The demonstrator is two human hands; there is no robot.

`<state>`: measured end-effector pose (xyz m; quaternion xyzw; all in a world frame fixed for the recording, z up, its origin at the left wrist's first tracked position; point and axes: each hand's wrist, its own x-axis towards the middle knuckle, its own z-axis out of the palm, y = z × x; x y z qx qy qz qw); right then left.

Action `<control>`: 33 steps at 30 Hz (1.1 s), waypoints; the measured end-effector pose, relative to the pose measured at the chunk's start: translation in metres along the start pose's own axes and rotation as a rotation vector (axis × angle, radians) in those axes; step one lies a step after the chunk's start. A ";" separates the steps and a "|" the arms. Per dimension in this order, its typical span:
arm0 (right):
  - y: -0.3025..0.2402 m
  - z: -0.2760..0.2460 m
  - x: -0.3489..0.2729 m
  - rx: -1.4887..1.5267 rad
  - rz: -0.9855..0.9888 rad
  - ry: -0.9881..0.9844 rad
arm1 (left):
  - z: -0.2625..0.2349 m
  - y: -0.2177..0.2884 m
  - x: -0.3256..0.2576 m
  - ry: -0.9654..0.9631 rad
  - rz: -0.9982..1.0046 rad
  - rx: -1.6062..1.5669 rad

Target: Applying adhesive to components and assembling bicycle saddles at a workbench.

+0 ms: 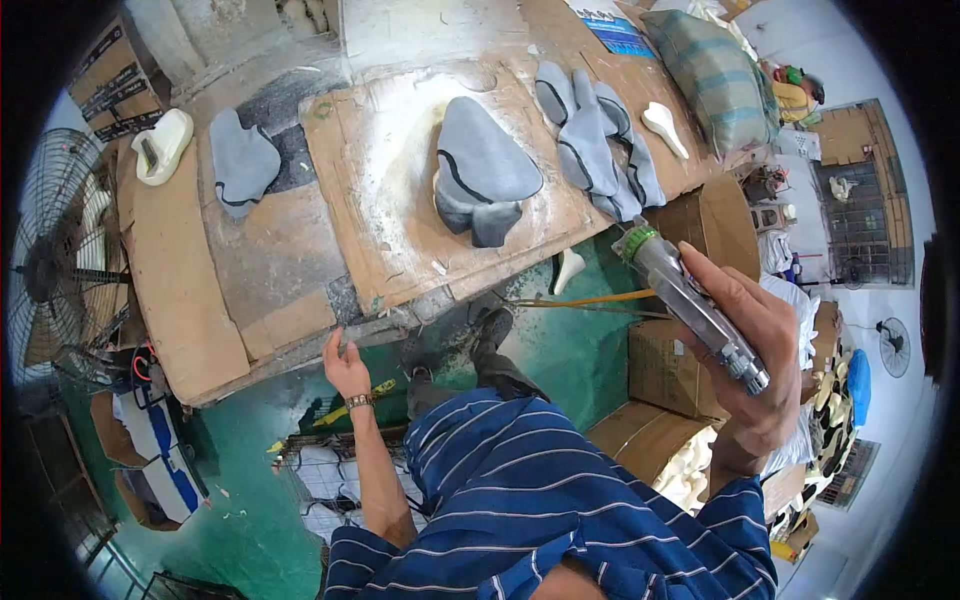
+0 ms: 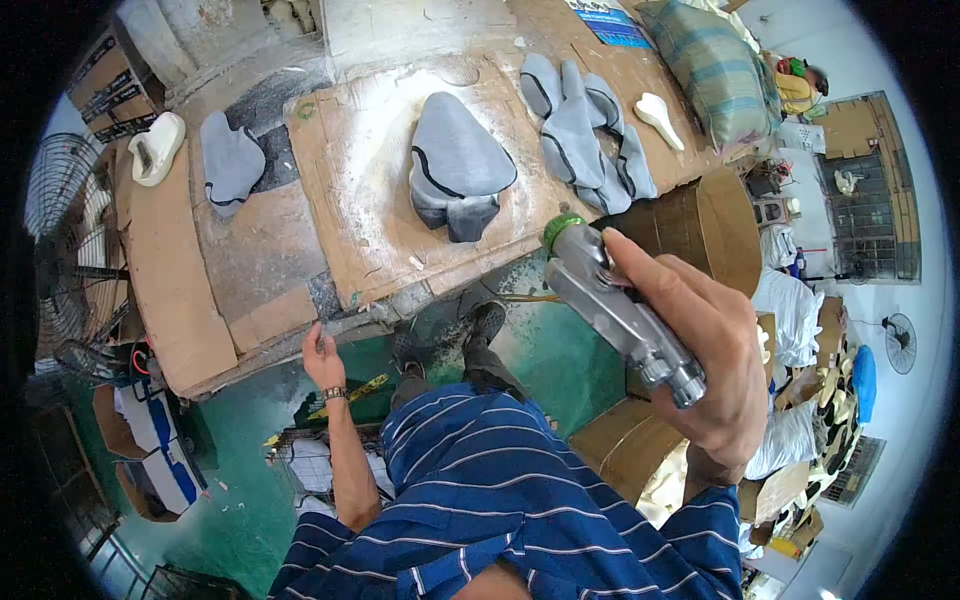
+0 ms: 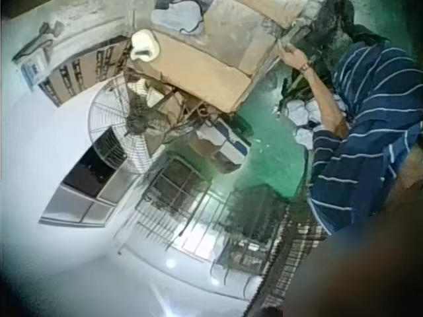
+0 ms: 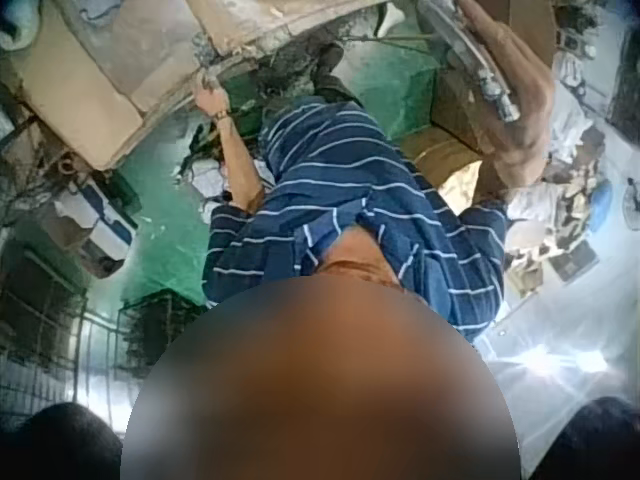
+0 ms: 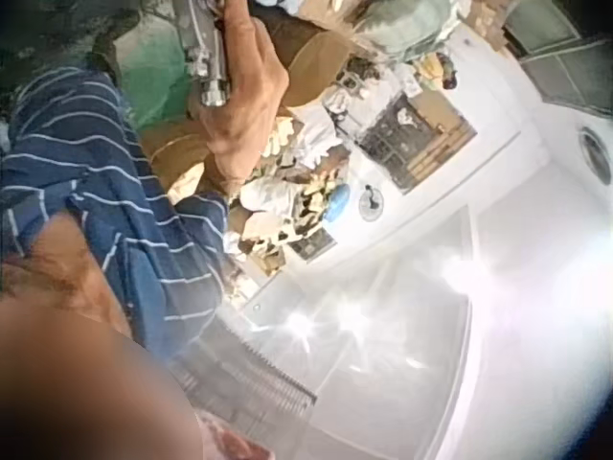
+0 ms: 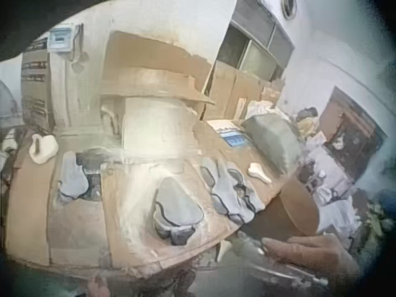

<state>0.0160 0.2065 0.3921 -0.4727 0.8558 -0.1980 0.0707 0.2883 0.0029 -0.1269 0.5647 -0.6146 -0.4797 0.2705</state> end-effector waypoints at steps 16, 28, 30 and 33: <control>-0.072 0.011 -0.050 -0.159 -0.050 -0.054 | -0.004 -0.011 0.003 -0.058 -0.007 -0.009; -0.026 -0.008 -0.096 -0.063 -0.007 -0.163 | 0.011 -0.008 0.001 -0.091 0.035 0.012; -0.009 -0.009 -0.101 0.027 0.012 -0.139 | 0.018 -0.001 0.001 -0.099 0.041 0.039; 0.022 -0.013 -0.110 0.103 0.018 -0.133 | 0.031 0.020 0.000 -0.080 0.105 0.042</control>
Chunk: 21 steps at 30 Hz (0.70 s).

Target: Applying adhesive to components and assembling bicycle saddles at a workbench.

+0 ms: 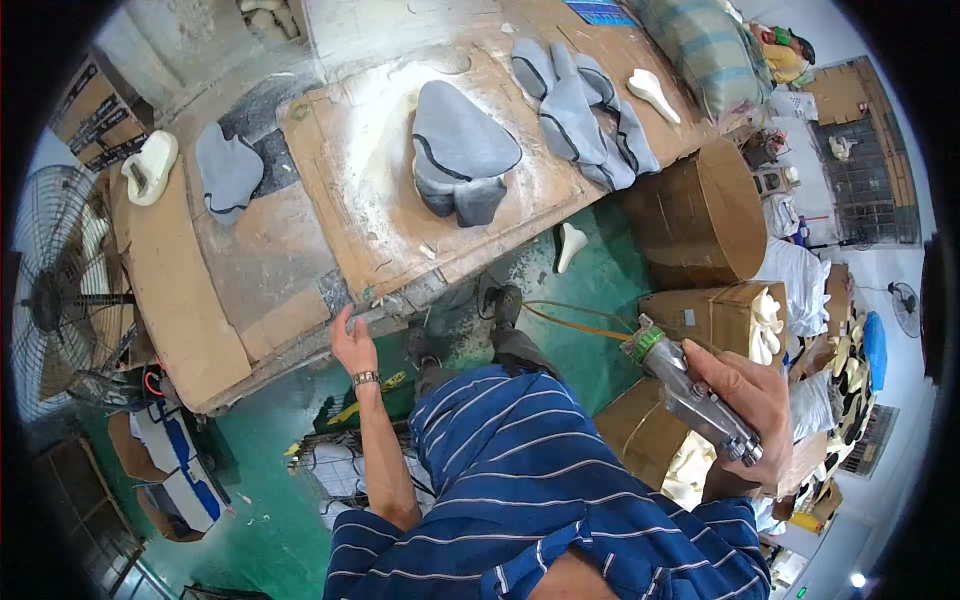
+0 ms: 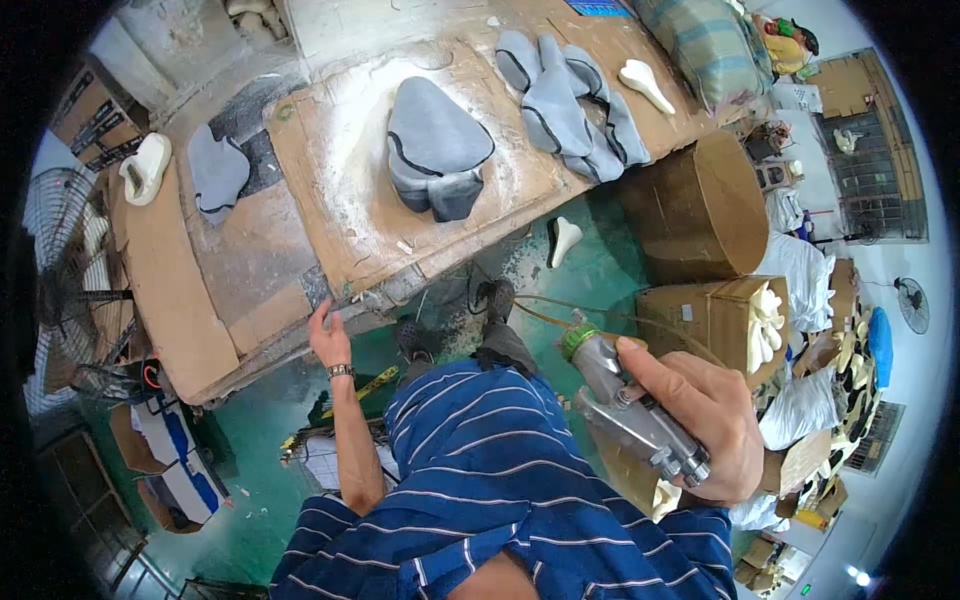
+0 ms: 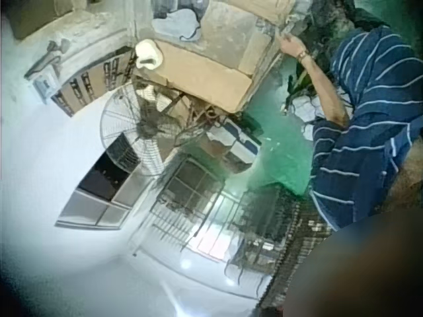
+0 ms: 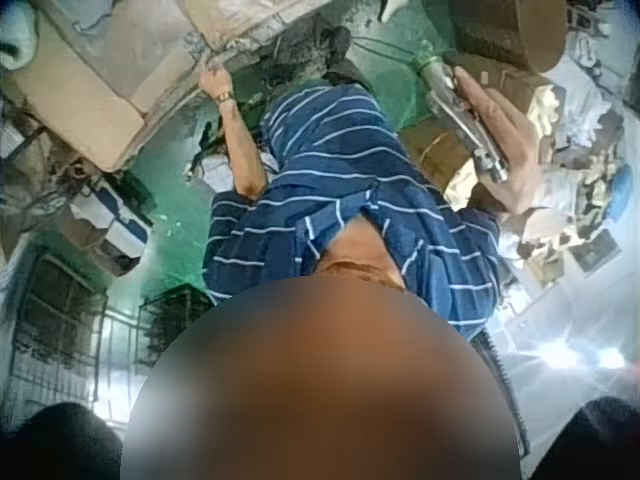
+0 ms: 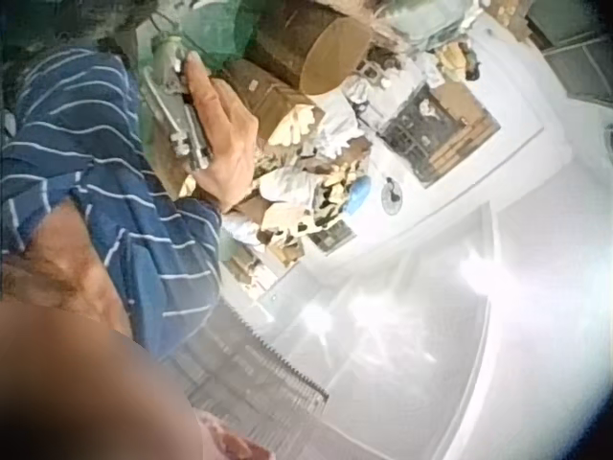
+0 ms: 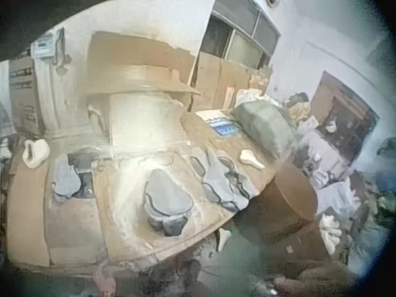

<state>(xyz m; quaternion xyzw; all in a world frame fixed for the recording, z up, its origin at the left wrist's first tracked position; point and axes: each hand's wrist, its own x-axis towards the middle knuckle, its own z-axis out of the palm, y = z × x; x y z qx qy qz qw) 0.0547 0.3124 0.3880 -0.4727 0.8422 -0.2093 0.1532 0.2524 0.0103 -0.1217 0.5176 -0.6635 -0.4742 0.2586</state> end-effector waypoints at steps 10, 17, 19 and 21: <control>0.139 -0.037 -0.013 0.218 0.060 0.093 | 0.147 0.208 0.095 -0.056 0.524 -0.042; 0.229 -0.058 -0.013 0.421 0.003 0.098 | 0.177 0.236 0.134 -0.146 0.565 0.653; 0.253 -0.063 -0.011 0.501 0.007 0.095 | 0.176 0.232 0.136 -0.154 0.479 0.644; 0.273 -0.070 -0.011 0.521 -0.065 -0.014 | 0.178 0.231 0.138 -0.178 0.496 0.645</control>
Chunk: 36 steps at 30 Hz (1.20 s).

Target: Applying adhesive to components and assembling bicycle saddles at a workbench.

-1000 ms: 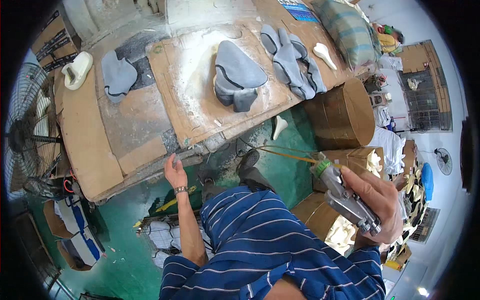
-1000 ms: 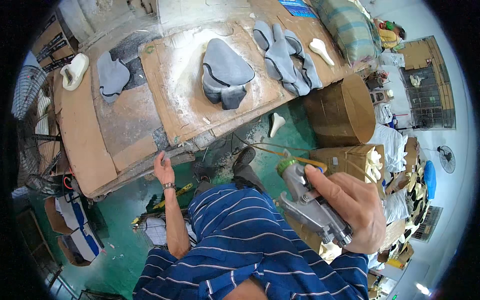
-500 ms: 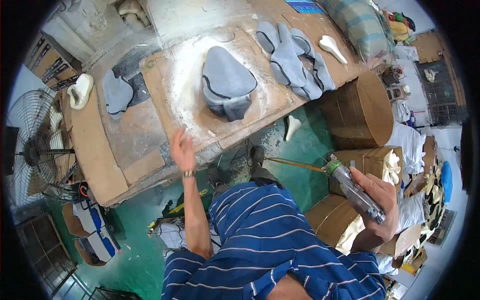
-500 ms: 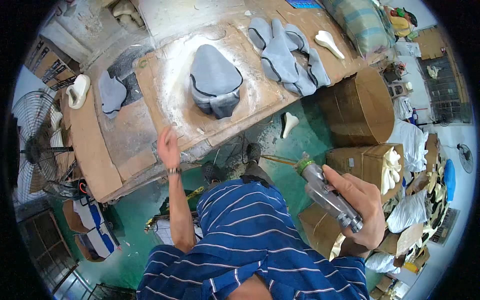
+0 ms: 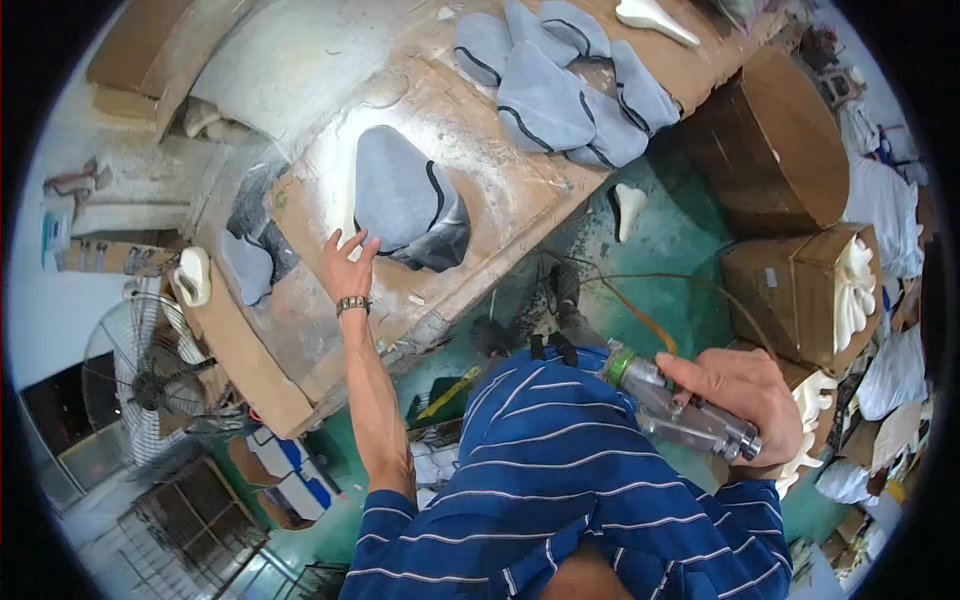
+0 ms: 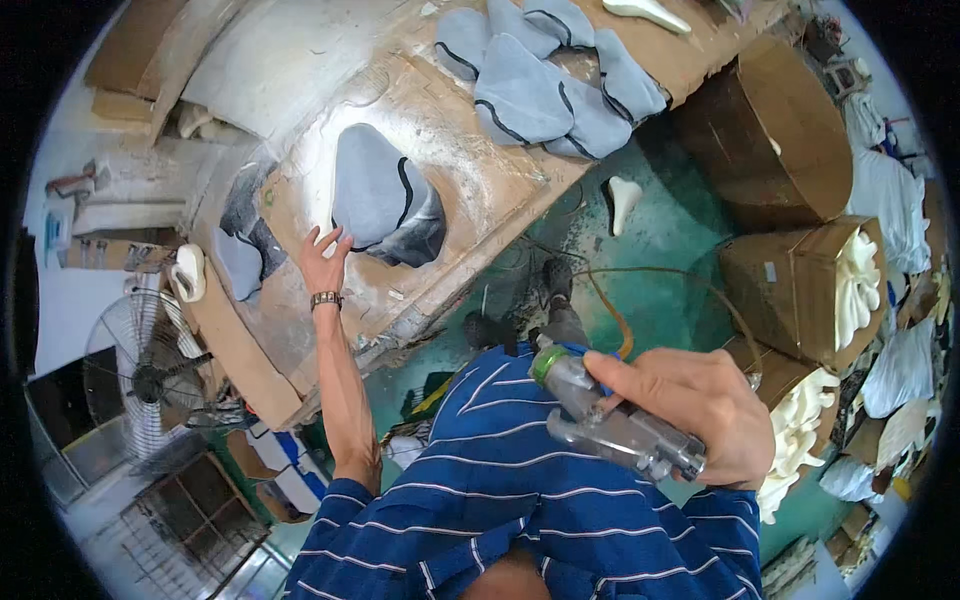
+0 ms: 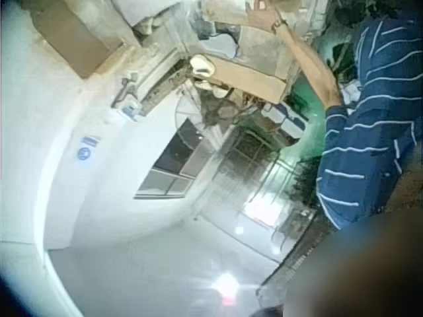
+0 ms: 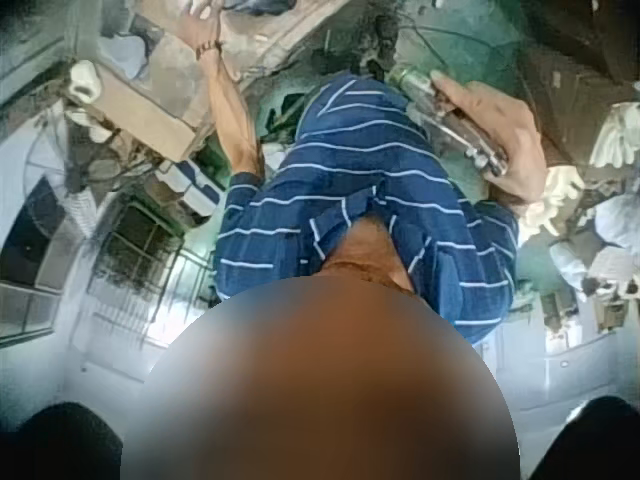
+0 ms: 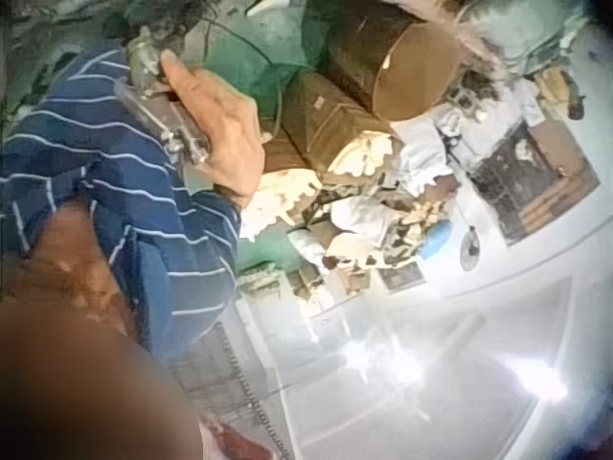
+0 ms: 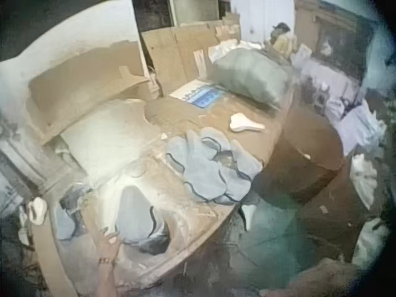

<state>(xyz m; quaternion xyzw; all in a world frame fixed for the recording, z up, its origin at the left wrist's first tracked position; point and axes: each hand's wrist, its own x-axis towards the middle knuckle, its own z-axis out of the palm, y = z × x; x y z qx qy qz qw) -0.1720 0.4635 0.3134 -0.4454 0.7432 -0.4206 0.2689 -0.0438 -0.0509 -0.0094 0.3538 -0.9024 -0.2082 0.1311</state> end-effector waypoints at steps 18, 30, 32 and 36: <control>0.043 -0.023 0.051 0.013 0.042 0.224 | 0.012 0.000 -0.004 -0.001 -0.058 -0.123; -0.008 -0.006 0.084 -0.138 -0.025 0.224 | 0.021 0.008 -0.047 0.402 -0.534 -1.184; -0.014 -0.008 0.082 -0.132 -0.044 0.147 | 0.014 -0.002 -0.065 0.449 -0.533 -1.179; -0.021 -0.010 0.080 -0.117 -0.107 0.010 | 0.003 -0.031 -0.111 0.410 -0.594 -1.113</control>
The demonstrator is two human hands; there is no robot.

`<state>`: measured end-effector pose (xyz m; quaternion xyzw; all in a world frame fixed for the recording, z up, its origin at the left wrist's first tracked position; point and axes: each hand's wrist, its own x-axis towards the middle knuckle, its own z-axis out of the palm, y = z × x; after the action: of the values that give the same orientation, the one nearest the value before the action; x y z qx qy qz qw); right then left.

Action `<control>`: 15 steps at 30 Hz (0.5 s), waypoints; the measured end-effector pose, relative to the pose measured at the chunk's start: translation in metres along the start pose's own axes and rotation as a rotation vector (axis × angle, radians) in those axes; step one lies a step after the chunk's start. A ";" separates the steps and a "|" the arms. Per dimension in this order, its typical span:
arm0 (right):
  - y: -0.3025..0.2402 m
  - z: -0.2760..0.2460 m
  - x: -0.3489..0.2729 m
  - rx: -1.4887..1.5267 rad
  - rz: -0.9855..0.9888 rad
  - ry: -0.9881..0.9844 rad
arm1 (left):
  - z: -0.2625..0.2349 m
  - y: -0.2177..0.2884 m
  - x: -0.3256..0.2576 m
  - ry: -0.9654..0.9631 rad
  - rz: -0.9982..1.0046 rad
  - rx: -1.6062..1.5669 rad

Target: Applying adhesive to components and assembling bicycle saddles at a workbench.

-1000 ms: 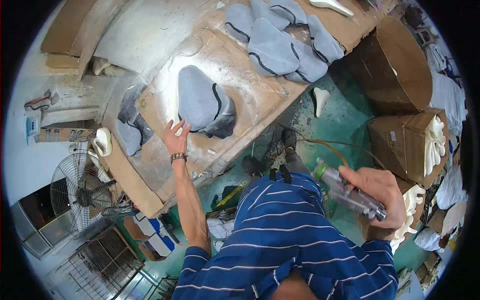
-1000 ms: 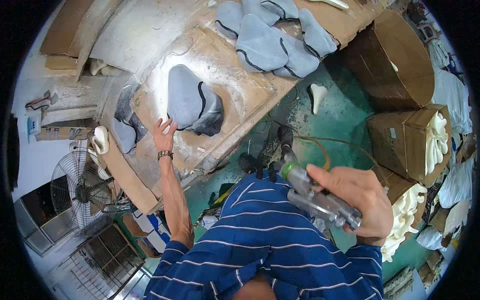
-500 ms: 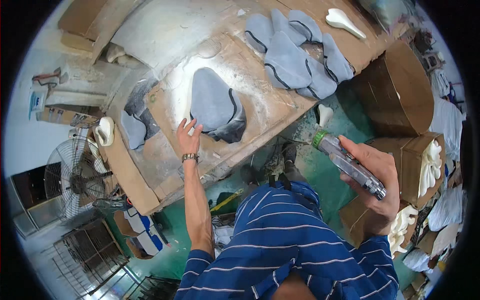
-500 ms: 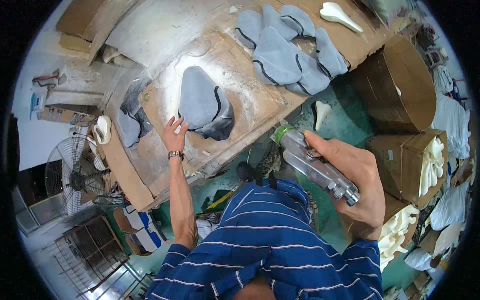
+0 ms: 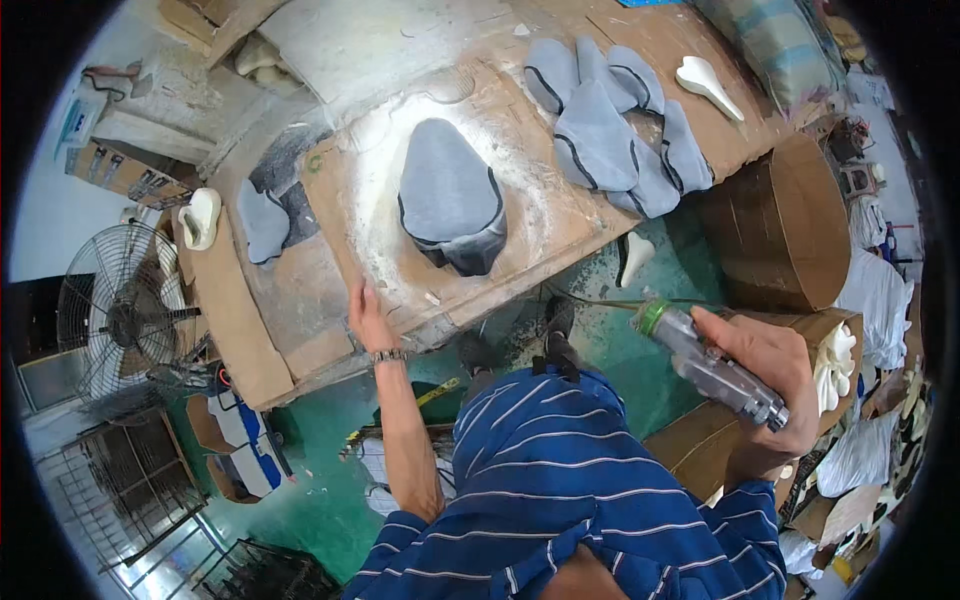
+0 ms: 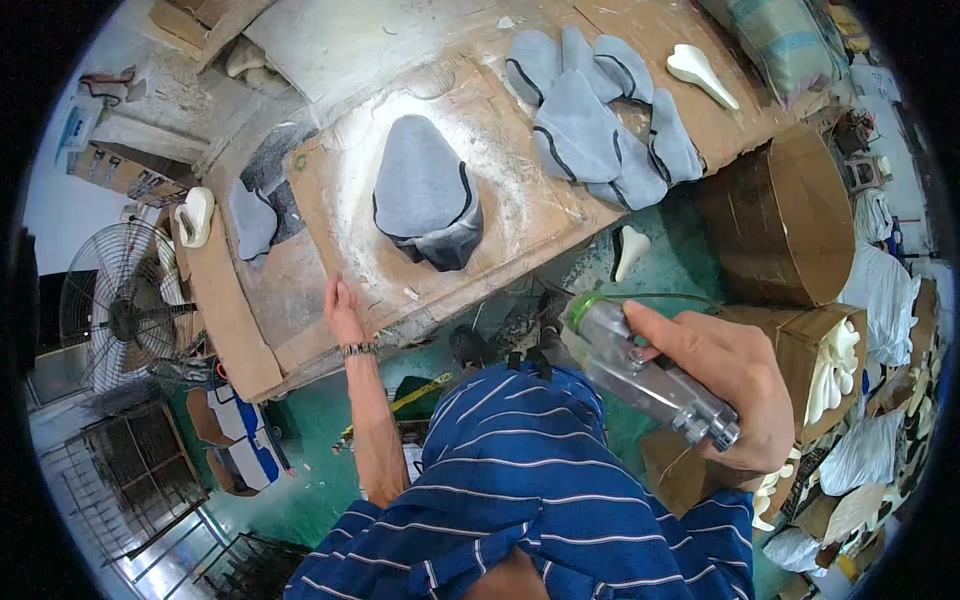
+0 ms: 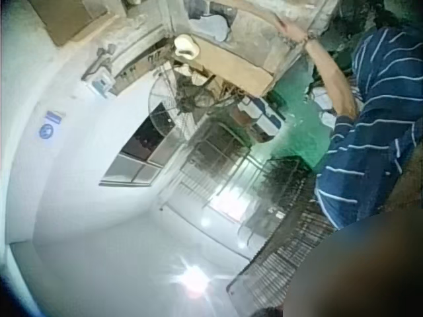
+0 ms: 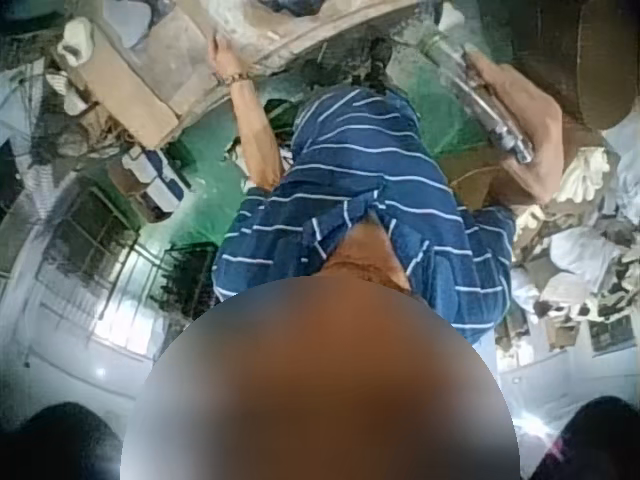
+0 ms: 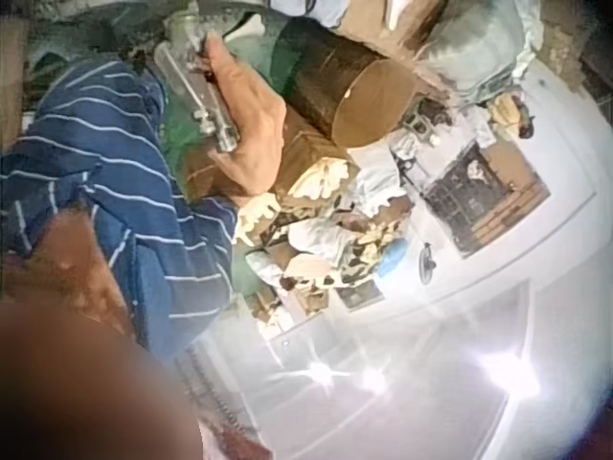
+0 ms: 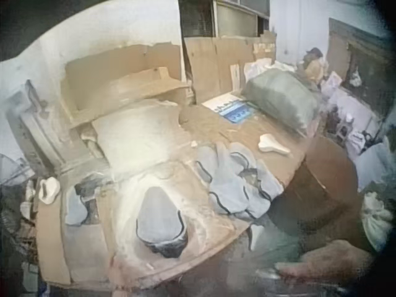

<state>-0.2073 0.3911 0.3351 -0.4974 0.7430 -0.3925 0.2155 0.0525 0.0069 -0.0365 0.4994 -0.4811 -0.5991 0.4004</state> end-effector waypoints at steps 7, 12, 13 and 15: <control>-0.016 0.000 0.000 -0.085 0.042 0.009 | -0.051 -0.033 -0.035 0.112 -0.129 -0.031; -0.017 0.003 0.009 -0.204 0.046 0.124 | -0.042 -0.033 -0.039 0.057 -0.077 0.039; -0.018 0.005 0.010 -0.219 0.021 0.097 | -0.034 -0.030 -0.040 0.043 -0.047 0.021; -0.021 0.009 0.011 -0.173 -0.059 0.032 | -0.017 -0.018 -0.036 0.004 0.086 0.094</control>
<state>-0.1939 0.3735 0.3470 -0.5296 0.7624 -0.3410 0.1482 0.0754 0.0427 -0.0470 0.4977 -0.5288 -0.5571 0.4029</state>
